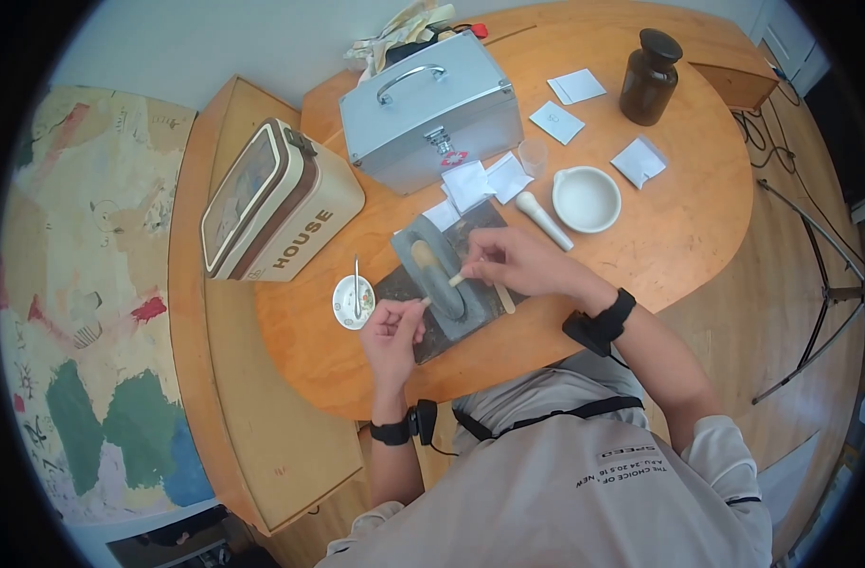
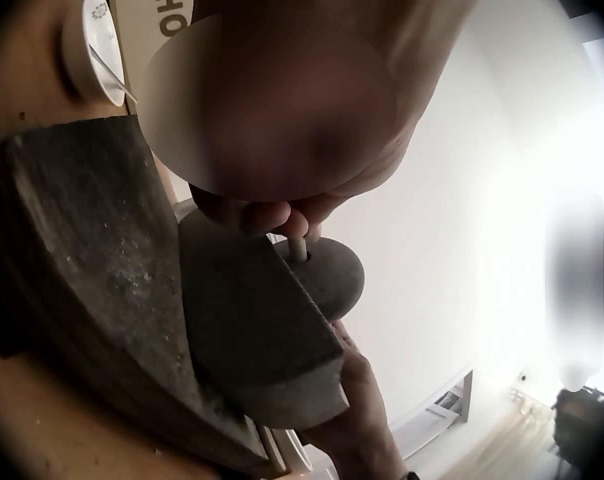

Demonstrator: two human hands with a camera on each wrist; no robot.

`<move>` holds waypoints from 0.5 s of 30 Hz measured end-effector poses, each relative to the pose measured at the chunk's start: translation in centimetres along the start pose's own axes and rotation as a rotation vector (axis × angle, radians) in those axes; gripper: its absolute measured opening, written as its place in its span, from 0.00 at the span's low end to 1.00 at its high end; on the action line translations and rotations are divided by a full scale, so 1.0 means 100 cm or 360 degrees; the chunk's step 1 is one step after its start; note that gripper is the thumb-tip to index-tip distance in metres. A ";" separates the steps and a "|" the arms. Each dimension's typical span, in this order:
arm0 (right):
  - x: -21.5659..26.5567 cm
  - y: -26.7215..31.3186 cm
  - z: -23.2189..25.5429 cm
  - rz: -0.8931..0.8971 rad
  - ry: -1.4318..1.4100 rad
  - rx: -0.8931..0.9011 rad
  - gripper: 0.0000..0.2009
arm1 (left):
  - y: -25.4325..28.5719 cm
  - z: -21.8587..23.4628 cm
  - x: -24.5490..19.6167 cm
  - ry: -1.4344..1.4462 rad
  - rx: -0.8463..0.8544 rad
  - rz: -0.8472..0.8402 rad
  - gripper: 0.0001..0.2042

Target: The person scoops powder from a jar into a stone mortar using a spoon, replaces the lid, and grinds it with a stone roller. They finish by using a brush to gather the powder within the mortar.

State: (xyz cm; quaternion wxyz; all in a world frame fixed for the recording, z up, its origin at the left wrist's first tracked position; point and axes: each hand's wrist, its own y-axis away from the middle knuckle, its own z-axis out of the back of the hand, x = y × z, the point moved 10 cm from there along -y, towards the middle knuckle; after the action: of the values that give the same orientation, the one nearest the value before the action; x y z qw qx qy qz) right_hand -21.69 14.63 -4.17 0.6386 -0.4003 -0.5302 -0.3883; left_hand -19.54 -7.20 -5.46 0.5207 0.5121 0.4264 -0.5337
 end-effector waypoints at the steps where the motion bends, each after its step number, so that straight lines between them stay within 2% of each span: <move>1: 0.002 0.001 0.000 -0.0019 0.0022 0.0004 0.08 | 0.002 0.000 0.000 0.0012 -0.0006 0.0002 0.05; 3: -0.007 -0.007 -0.004 -0.0070 -0.0057 -0.0037 0.08 | -0.004 0.003 0.003 0.0027 -0.0063 0.0023 0.05; 6: -0.003 -0.032 0.011 0.0011 0.0225 -0.0299 0.08 | -0.039 0.010 -0.005 0.0072 -0.0161 -0.0113 0.06; 7: -0.004 -0.032 0.010 -0.0039 0.0212 -0.0253 0.08 | -0.040 0.009 -0.006 0.0104 -0.0149 -0.0092 0.06; 10: -0.017 -0.015 -0.001 0.0036 -0.0202 0.0069 0.08 | -0.012 0.002 -0.002 -0.0021 -0.0032 0.0020 0.05; 11: -0.017 -0.007 -0.006 -0.0069 -0.0284 0.0195 0.07 | -0.004 -0.003 -0.005 -0.0003 0.0052 0.0041 0.05; 14: -0.007 -0.007 -0.004 -0.0145 -0.0078 0.0274 0.07 | -0.004 -0.004 -0.007 -0.0016 0.0059 0.0049 0.05; 15: -0.005 -0.018 0.002 -0.0012 -0.0034 0.0098 0.06 | -0.014 0.002 -0.001 -0.0029 -0.0024 0.0036 0.05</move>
State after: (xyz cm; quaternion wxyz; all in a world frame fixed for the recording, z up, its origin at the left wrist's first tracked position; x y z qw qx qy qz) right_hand -23.47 14.19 -4.43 0.6434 -0.3827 -0.5503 -0.3698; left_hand -20.97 -7.26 -5.45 0.5345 0.5081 0.4197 -0.5292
